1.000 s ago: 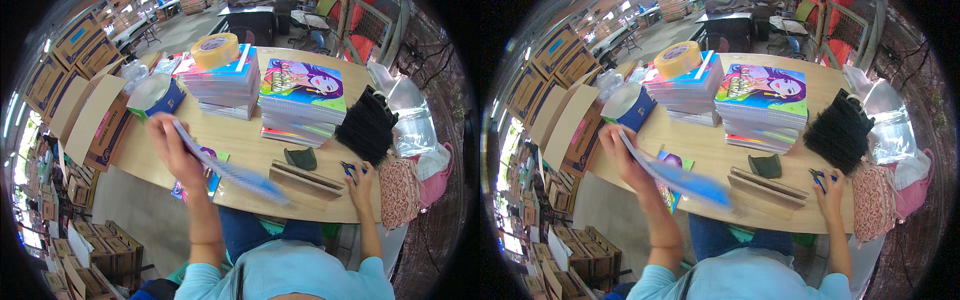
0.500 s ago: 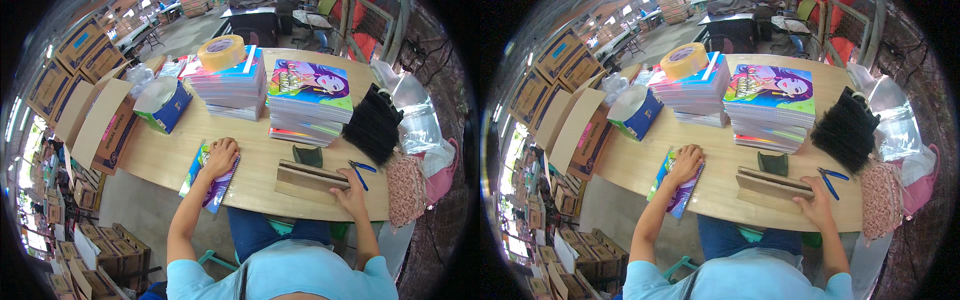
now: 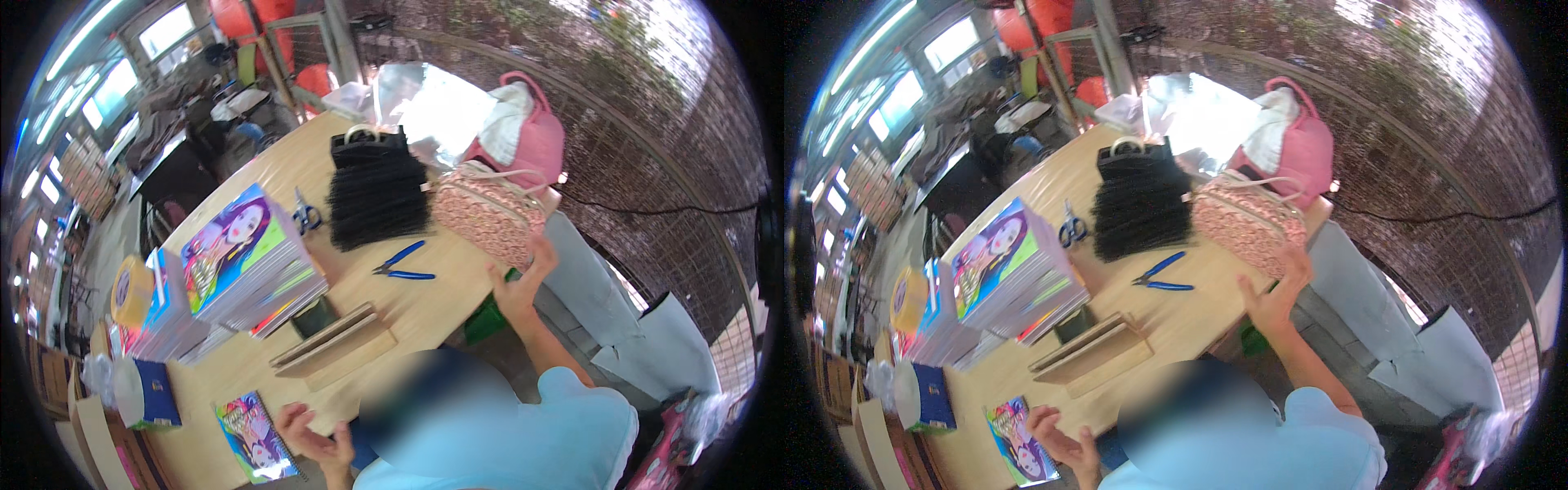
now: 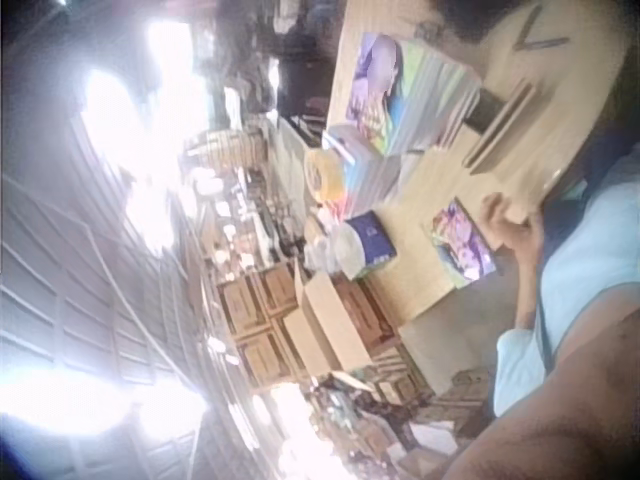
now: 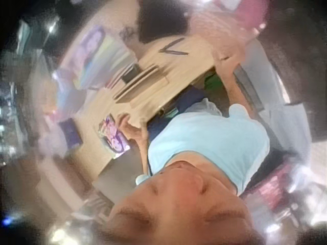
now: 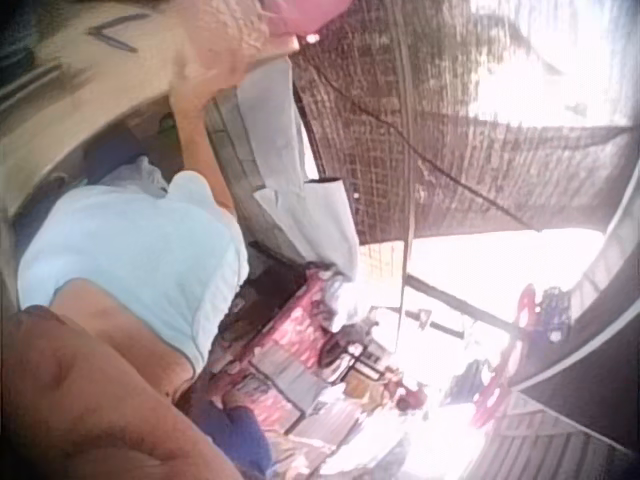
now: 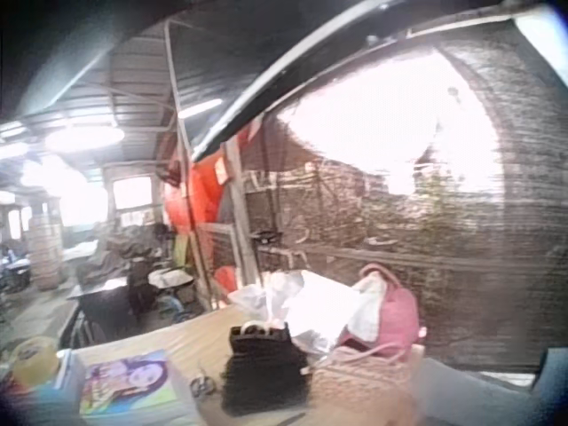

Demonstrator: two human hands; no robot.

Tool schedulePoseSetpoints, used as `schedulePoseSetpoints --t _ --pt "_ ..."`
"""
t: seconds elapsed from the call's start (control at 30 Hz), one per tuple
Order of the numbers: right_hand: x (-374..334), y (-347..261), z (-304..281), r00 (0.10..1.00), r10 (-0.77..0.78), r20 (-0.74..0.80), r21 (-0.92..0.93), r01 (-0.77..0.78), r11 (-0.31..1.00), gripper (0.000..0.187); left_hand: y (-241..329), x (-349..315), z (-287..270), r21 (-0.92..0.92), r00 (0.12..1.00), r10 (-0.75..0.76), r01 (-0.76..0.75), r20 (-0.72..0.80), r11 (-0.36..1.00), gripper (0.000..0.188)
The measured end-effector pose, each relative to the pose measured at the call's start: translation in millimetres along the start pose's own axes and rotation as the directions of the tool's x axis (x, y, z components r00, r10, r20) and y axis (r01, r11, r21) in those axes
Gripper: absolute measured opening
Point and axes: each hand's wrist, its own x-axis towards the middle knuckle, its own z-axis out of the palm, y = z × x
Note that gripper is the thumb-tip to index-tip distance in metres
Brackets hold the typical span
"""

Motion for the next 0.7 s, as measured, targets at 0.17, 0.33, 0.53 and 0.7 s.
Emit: schedulePoseSetpoints --t 0.17,0.33,0.53,0.7 --pt "33 68 -5 0.969 0.217 0.118 0.111 -0.230 0.967 0.105 45 38 74 -0.256 0.929 0.196 -0.116 0.313 0.960 0.045" --pt "25 84 17 0.853 0.433 0.291 0.323 -0.514 0.795 0.085 85 85 151 -0.332 0.822 0.412 -0.291 0.393 0.897 0.039" --pt "34 71 -13 0.856 0.443 0.266 0.537 -0.513 0.670 0.063 100 183 246 -0.288 0.933 0.075 0.031 0.352 0.957 0.028" --pt "30 97 -37 0.843 0.396 0.363 0.530 -0.537 0.656 0.064 39 229 375 -0.165 0.811 0.273 -0.219 0.517 0.962 0.023"
